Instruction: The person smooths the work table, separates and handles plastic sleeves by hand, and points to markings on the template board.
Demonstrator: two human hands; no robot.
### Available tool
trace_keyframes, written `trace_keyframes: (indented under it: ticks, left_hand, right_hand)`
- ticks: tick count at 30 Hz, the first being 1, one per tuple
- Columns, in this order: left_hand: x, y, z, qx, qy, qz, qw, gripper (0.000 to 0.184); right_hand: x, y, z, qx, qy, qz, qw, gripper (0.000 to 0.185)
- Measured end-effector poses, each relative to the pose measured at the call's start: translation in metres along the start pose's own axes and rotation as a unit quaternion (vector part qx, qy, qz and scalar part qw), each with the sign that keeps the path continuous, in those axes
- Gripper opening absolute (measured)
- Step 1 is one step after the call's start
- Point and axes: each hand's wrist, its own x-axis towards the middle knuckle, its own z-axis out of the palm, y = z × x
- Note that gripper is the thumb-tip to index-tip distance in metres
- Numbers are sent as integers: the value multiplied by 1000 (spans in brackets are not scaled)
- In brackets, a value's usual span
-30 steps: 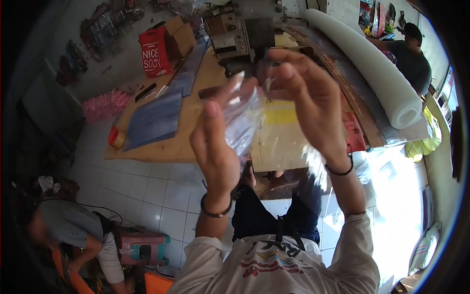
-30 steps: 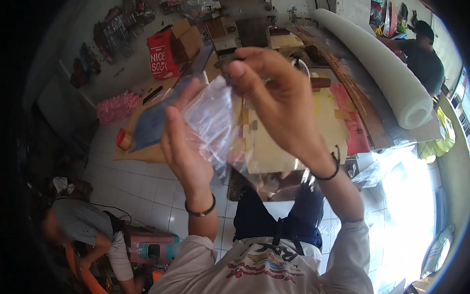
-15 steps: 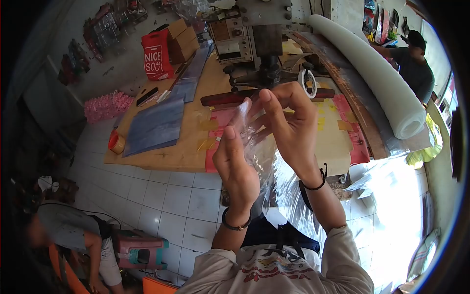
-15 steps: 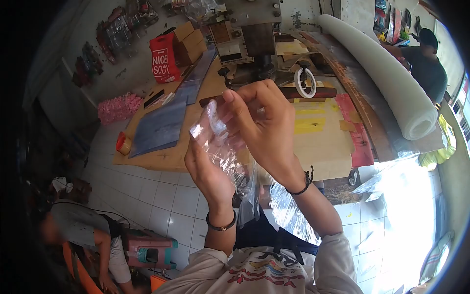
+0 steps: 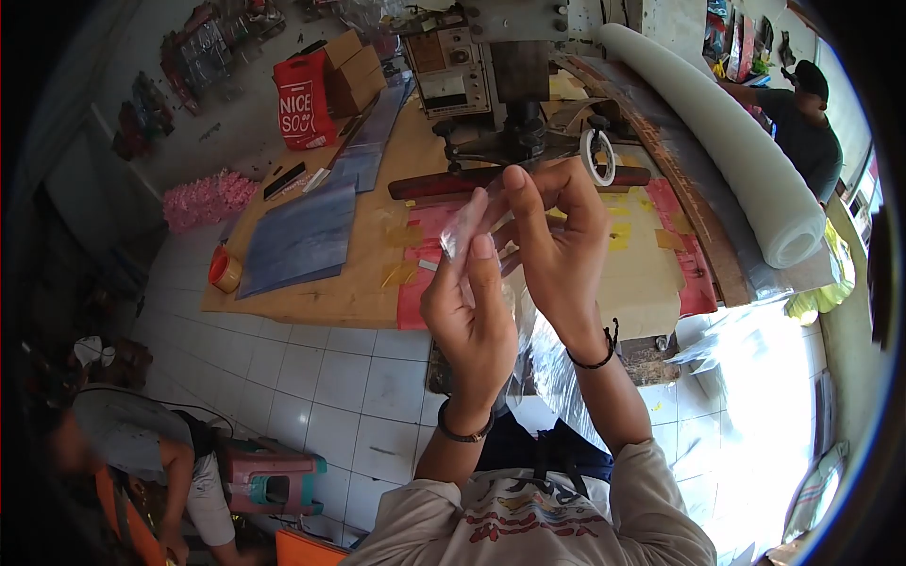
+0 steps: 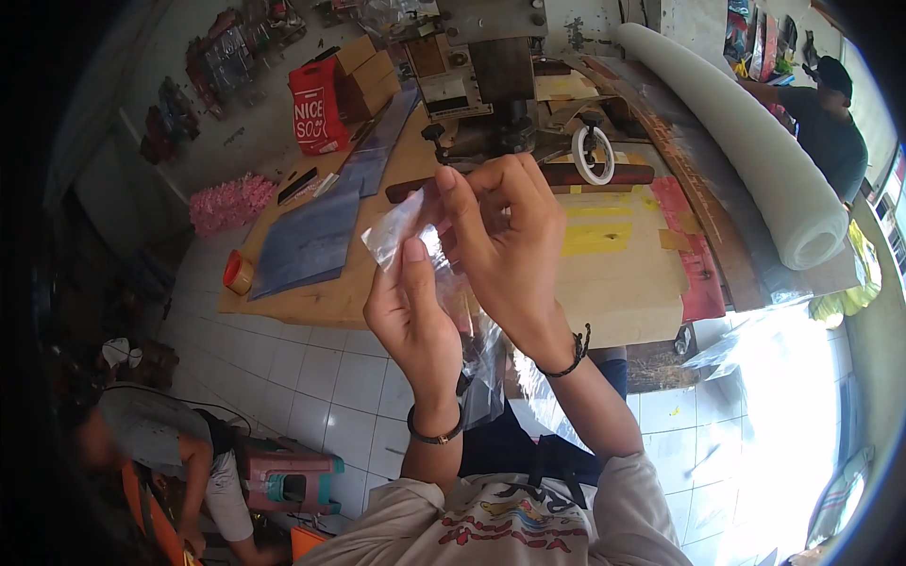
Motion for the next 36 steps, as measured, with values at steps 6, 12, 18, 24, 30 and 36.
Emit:
trace_keyframes:
  ticks: [6,12,18,24,30,36]
  left_hand:
    - [14,12,-29,33,26,-12,999,44]
    - [35,23,-18,-53,-171,-21,984,80]
    - [-35,-31,17,-35,-333,-121,935,52]
    - [-60,-41,31,197,-466,-370,780,30]
    - [-149,-145,-39,123,-301,-143,935,13]
    - [-217,-224,-128,374,-206,-125,895,19]
  right_hand:
    - [-3,9,-38,-18,-256,-28,966,17]
    - [0,-2,-58,82,-160,-24,983,19]
    - [73,-62,-116,31,20,-164,986,17]
    - [121,-119,-139,-59,30,-236,969,18]
    - [126,-124,-132,-105,21,-240,965,20]
    - [67,-93,-120,-141,-17,-141,980,23]
